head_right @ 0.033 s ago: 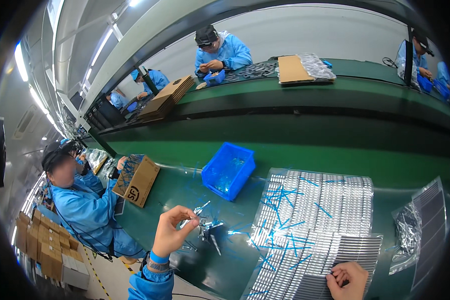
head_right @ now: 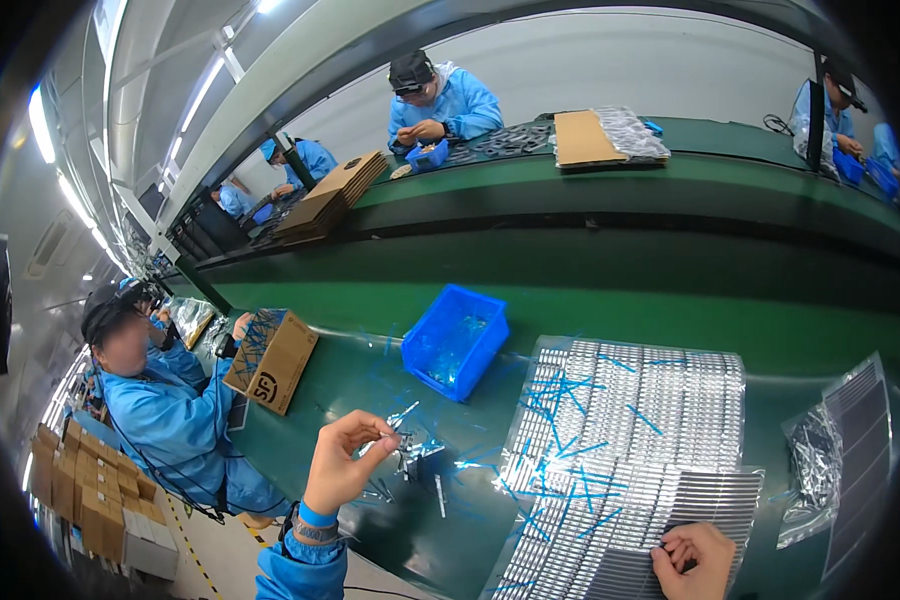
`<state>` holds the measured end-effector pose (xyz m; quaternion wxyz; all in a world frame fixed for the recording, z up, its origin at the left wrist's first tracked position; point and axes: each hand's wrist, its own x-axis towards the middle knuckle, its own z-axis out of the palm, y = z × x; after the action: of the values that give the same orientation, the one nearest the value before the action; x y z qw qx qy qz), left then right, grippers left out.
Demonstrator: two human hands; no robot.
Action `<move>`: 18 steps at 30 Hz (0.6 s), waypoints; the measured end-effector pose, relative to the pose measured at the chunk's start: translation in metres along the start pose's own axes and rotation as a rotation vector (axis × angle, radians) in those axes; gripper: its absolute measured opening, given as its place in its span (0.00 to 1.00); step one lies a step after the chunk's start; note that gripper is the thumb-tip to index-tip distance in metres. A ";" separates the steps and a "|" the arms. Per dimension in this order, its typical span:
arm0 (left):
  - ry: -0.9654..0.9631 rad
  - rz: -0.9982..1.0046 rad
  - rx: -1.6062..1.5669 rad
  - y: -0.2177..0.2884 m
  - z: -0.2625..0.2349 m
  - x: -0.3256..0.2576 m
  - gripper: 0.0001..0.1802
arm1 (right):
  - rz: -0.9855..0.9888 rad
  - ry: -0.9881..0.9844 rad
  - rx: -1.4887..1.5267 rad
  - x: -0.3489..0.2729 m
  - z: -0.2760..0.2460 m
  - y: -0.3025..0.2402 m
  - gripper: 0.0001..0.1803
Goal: Manually assembling and applying adhesive tape strips to solar cell components on an industrial production line.
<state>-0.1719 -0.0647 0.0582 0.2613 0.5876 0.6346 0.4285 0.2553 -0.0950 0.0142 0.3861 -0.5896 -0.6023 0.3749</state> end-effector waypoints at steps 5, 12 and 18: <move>-0.004 -0.139 -0.157 -0.012 0.008 0.007 0.05 | -0.036 0.020 -0.004 -0.002 -0.001 0.016 0.10; -0.023 -0.125 -0.028 -0.017 0.013 0.007 0.05 | -0.018 -0.019 0.037 -0.003 -0.005 0.010 0.09; -0.002 -0.122 -0.192 -0.026 0.011 -0.001 0.04 | -0.187 -0.049 0.053 0.006 0.000 -0.054 0.10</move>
<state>-0.1756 -0.0615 0.0306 0.3426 0.5206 0.6250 0.4701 0.2326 -0.0906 0.0629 0.4201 -0.5111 -0.6537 0.3673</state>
